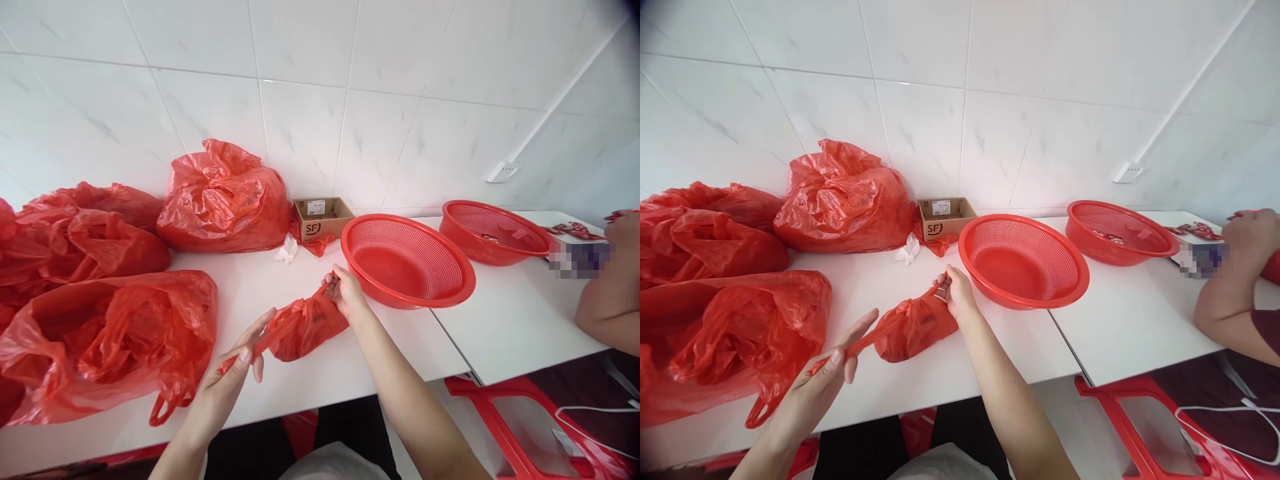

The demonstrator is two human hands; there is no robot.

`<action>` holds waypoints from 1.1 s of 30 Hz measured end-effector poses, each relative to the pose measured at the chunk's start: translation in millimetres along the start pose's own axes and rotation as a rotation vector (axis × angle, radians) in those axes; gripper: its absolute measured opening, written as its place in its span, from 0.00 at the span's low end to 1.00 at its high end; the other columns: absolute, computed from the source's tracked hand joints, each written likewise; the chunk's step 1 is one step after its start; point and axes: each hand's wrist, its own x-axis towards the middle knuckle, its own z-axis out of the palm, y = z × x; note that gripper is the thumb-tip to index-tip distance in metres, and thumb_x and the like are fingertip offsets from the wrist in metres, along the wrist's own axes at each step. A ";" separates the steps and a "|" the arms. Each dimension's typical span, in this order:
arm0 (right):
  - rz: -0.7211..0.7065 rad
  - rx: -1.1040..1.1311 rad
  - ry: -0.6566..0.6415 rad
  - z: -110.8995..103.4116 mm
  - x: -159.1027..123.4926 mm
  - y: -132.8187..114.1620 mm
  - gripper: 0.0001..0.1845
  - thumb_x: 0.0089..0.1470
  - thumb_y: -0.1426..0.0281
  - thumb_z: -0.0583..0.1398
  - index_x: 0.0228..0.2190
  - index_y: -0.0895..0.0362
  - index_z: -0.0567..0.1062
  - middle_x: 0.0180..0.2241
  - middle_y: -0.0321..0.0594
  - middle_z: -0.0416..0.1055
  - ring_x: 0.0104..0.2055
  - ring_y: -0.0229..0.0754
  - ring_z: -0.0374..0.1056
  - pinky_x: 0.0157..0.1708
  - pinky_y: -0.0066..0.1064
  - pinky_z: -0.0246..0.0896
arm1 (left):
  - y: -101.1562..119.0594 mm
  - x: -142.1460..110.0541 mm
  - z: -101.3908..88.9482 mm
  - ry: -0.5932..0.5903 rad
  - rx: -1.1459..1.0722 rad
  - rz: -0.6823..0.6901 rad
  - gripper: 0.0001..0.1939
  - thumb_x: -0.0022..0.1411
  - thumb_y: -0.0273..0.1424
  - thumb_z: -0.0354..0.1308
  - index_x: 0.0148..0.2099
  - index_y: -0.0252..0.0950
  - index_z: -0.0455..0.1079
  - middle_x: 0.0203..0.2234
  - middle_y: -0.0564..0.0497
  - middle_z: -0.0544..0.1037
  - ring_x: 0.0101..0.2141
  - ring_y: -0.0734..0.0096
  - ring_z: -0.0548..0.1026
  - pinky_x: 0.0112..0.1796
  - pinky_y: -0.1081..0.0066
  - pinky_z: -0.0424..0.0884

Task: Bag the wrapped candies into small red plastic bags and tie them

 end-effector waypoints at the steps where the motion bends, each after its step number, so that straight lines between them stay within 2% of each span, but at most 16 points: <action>1: -0.008 -0.007 -0.006 4.6 -0.4 -1.5 0.18 0.48 0.59 0.64 0.23 0.55 0.62 0.19 0.29 0.64 0.23 0.35 0.66 0.25 0.27 0.64 | 1.9 4.2 0.0 0.026 -0.080 0.036 0.24 0.68 0.44 0.47 0.24 0.38 0.68 0.64 0.50 0.64 0.66 0.49 0.53 0.63 0.46 0.50; 4: -0.089 -0.144 -0.124 25.6 -11.7 -20.0 0.18 0.49 0.55 0.63 0.24 0.56 0.67 0.24 0.34 0.70 0.26 0.36 0.68 0.27 0.29 0.67 | 16.9 27.0 4.4 0.144 -0.281 0.139 0.22 0.66 0.48 0.49 0.36 0.39 0.76 0.49 0.44 0.78 0.57 0.51 0.68 0.59 0.51 0.58; 6: -0.242 -0.367 -0.328 44.5 -23.8 -40.0 0.17 0.53 0.55 0.62 0.27 0.57 0.72 0.31 0.38 0.74 0.33 0.38 0.70 0.35 0.32 0.68 | 32.5 45.5 10.3 0.195 -0.218 0.102 0.20 0.62 0.47 0.56 0.48 0.40 0.76 0.40 0.47 0.80 0.50 0.56 0.73 0.55 0.58 0.63; 7: -0.341 -0.500 -0.449 54.3 -29.6 -49.7 0.17 0.54 0.55 0.61 0.28 0.57 0.74 0.35 0.39 0.75 0.38 0.39 0.71 0.40 0.33 0.67 | 40.4 53.9 13.7 0.185 -0.137 0.053 0.21 0.59 0.45 0.61 0.51 0.40 0.75 0.38 0.48 0.80 0.48 0.58 0.74 0.53 0.61 0.66; 9: -0.526 -0.735 -0.632 72.3 -38.6 -63.6 0.14 0.57 0.58 0.61 0.29 0.56 0.75 0.42 0.40 0.74 0.45 0.39 0.69 0.48 0.34 0.62 | 52.9 67.1 20.2 0.083 0.042 -0.048 0.22 0.54 0.41 0.66 0.50 0.38 0.76 0.34 0.50 0.80 0.43 0.59 0.76 0.46 0.65 0.69; 11: -0.647 -0.910 -0.684 84.3 -42.7 -67.1 0.14 0.58 0.59 0.60 0.28 0.56 0.74 0.45 0.40 0.72 0.47 0.39 0.68 0.49 0.34 0.60 | 58.8 75.0 24.8 -0.011 0.120 -0.095 0.19 0.53 0.41 0.67 0.44 0.35 0.78 0.29 0.50 0.79 0.36 0.61 0.76 0.39 0.67 0.70; 13: -0.683 -1.021 -0.661 88.1 -42.7 -61.0 0.13 0.61 0.59 0.57 0.31 0.55 0.72 0.43 0.40 0.72 0.45 0.39 0.68 0.46 0.34 0.60 | 58.2 78.6 26.5 0.002 0.084 -0.071 0.16 0.55 0.43 0.64 0.37 0.34 0.77 0.25 0.51 0.76 0.30 0.66 0.73 0.34 0.69 0.68; 15: -0.609 -1.098 -0.638 85.2 -41.0 -50.8 0.13 0.64 0.58 0.53 0.37 0.54 0.69 0.36 0.38 0.72 0.38 0.39 0.68 0.40 0.33 0.61 | 53.1 79.8 26.0 0.061 0.025 -0.022 0.16 0.56 0.44 0.64 0.30 0.34 0.75 0.22 0.53 0.72 0.26 0.71 0.69 0.32 0.72 0.66; 18: -0.500 -1.120 -0.582 76.9 -39.2 -40.5 0.11 0.66 0.59 0.47 0.40 0.53 0.62 0.25 0.31 0.67 0.27 0.37 0.65 0.31 0.30 0.58 | 43.7 79.1 24.8 0.115 -0.024 0.028 0.19 0.55 0.44 0.64 0.23 0.35 0.70 0.21 0.53 0.71 0.26 0.73 0.67 0.32 0.73 0.65; 20: -0.560 -1.069 -0.493 74.0 -40.7 -41.5 0.08 0.65 0.61 0.50 0.39 0.52 0.59 0.21 0.27 0.62 0.23 0.36 0.62 0.28 0.28 0.54 | 39.2 77.8 25.1 0.153 -0.061 0.046 0.22 0.57 0.46 0.62 0.21 0.35 0.68 0.25 0.51 0.74 0.29 0.70 0.71 0.34 0.71 0.67; 23: -0.682 -0.998 -0.348 74.2 -51.4 -48.6 0.08 0.62 0.64 0.54 0.37 0.52 0.57 0.17 0.23 0.54 0.20 0.35 0.54 0.25 0.26 0.48 | 37.1 74.8 25.2 0.199 -0.077 0.025 0.20 0.57 0.46 0.61 0.23 0.35 0.72 0.32 0.46 0.78 0.39 0.61 0.75 0.41 0.67 0.69; 25: -0.714 -0.979 -0.285 74.0 -64.4 -49.8 0.07 0.61 0.66 0.54 0.36 0.52 0.57 0.17 0.23 0.51 0.20 0.34 0.51 0.25 0.26 0.46 | 38.2 72.0 22.7 0.212 -0.076 -0.026 0.16 0.57 0.45 0.63 0.32 0.36 0.77 0.35 0.45 0.80 0.43 0.57 0.75 0.46 0.64 0.69; 27: -0.685 -0.976 -0.246 71.4 -78.2 -45.6 0.06 0.60 0.68 0.53 0.36 0.52 0.58 0.16 0.22 0.49 0.19 0.34 0.50 0.24 0.26 0.46 | 40.2 69.0 17.9 0.208 -0.055 -0.040 0.15 0.56 0.43 0.64 0.40 0.37 0.79 0.38 0.45 0.81 0.45 0.57 0.75 0.49 0.62 0.69; 30: -0.543 -1.050 -0.241 63.5 -90.3 -35.1 0.05 0.57 0.71 0.54 0.37 0.52 0.61 0.16 0.22 0.53 0.19 0.35 0.53 0.25 0.27 0.50 | 43.0 65.4 9.9 0.144 0.030 0.073 0.12 0.56 0.38 0.66 0.41 0.39 0.79 0.37 0.47 0.80 0.43 0.59 0.76 0.49 0.63 0.70; 32: -0.529 -1.129 -0.259 57.8 -89.3 -30.9 0.07 0.54 0.72 0.56 0.37 0.52 0.65 0.21 0.27 0.64 0.24 0.37 0.62 0.29 0.29 0.57 | 43.8 64.5 6.7 0.096 0.114 0.158 0.09 0.54 0.36 0.67 0.38 0.39 0.79 0.35 0.48 0.79 0.40 0.62 0.77 0.45 0.65 0.71; 33: -0.569 -1.149 -0.272 55.3 -86.6 -30.2 0.09 0.52 0.73 0.57 0.38 0.53 0.67 0.28 0.32 0.70 0.31 0.39 0.67 0.34 0.32 0.60 | 43.9 64.6 6.0 0.083 0.151 0.188 0.09 0.52 0.34 0.68 0.37 0.39 0.79 0.35 0.48 0.78 0.38 0.63 0.76 0.44 0.65 0.71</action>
